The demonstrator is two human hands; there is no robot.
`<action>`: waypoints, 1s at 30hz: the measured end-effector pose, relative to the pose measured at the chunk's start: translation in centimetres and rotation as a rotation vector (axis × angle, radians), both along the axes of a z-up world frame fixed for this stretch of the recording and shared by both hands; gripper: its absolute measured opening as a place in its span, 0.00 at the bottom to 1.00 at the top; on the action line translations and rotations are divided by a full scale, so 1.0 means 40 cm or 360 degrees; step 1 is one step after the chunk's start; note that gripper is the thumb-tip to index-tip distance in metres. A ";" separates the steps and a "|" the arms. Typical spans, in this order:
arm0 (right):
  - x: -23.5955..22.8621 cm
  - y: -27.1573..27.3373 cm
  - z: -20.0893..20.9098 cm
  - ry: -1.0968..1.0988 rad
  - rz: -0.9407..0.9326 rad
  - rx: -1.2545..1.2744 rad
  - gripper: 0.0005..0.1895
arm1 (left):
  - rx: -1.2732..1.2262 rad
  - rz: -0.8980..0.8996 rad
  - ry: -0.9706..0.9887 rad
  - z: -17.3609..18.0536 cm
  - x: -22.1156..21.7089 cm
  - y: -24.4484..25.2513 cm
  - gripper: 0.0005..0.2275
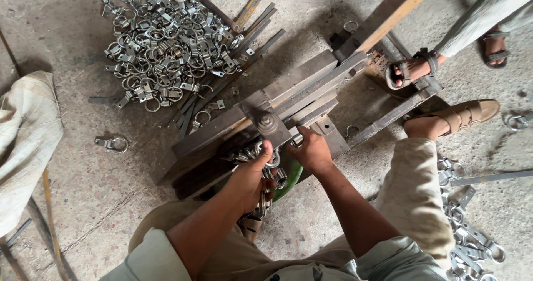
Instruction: The person operates a manual lever press machine to process metal hardware components. They pick up individual metal pieces from a pile on the floor, place them into the press, and pull a long lever to activate the machine. The processed items are dropped into a green bucket positioned beneath the press.
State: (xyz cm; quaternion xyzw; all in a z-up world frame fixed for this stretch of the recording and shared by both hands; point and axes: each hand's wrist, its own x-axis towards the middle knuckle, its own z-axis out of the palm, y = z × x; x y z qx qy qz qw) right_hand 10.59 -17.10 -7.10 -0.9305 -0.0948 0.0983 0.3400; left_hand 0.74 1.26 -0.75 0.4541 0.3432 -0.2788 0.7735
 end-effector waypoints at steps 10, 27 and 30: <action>-0.059 -0.115 -0.253 0.0547 -0.0847 0.0783 0.20 | 0.0015 0.0083 0.0057 0.054 -0.051 -0.011 0.25; -0.132 -0.046 0.210 0.0605 -0.0248 0.0160 0.44 | 0.0084 -0.0147 -0.0109 -0.017 -0.137 -0.040 0.18; -0.207 -0.021 0.084 0.1264 -0.0216 0.0716 0.37 | 0.0103 -0.0199 -0.0186 -0.057 -0.150 -0.055 0.16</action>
